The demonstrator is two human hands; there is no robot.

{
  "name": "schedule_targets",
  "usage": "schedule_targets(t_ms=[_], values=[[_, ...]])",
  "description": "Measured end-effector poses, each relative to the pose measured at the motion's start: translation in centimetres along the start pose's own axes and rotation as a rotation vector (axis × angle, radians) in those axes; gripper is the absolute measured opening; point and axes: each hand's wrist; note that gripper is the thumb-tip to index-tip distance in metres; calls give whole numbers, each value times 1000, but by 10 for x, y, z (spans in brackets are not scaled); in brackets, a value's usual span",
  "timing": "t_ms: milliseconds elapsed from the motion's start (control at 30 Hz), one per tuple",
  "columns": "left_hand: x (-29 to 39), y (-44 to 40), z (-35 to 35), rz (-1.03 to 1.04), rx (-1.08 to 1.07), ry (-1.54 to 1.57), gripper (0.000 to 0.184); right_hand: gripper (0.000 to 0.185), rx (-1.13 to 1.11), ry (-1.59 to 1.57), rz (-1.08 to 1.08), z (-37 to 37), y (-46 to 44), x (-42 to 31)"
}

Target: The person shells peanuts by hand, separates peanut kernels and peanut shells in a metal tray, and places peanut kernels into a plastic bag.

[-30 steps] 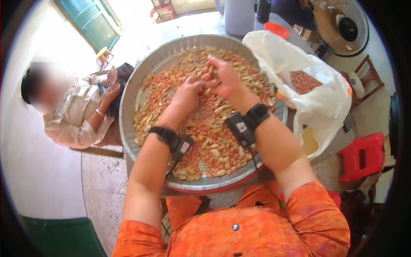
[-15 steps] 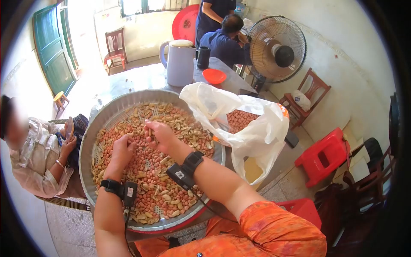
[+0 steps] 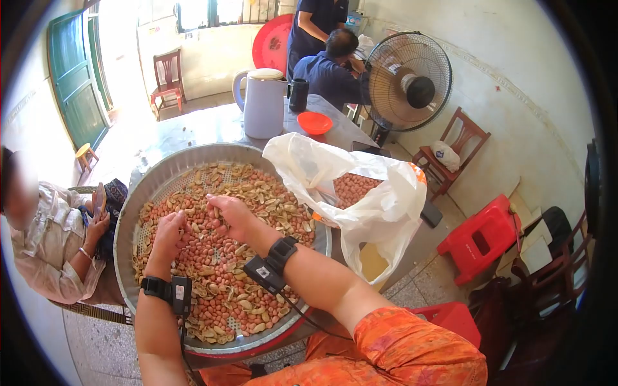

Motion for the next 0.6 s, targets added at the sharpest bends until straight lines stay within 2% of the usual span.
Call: schedule_targets(t_ms=[133,600], values=[[-6,-1,-3,-37,-57,24,10,23,-7,0,4,-1,-1,0],[-2,2,0,-57,-103,-72,8,21,-45,-16,0,-2,-2,1]])
Point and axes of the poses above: each hand's wrist, its own y-axis away from the middle knuckle, its own z-axis out of the palm, x = y × z, and after that the axes turned 14 degrees about z, right-handed
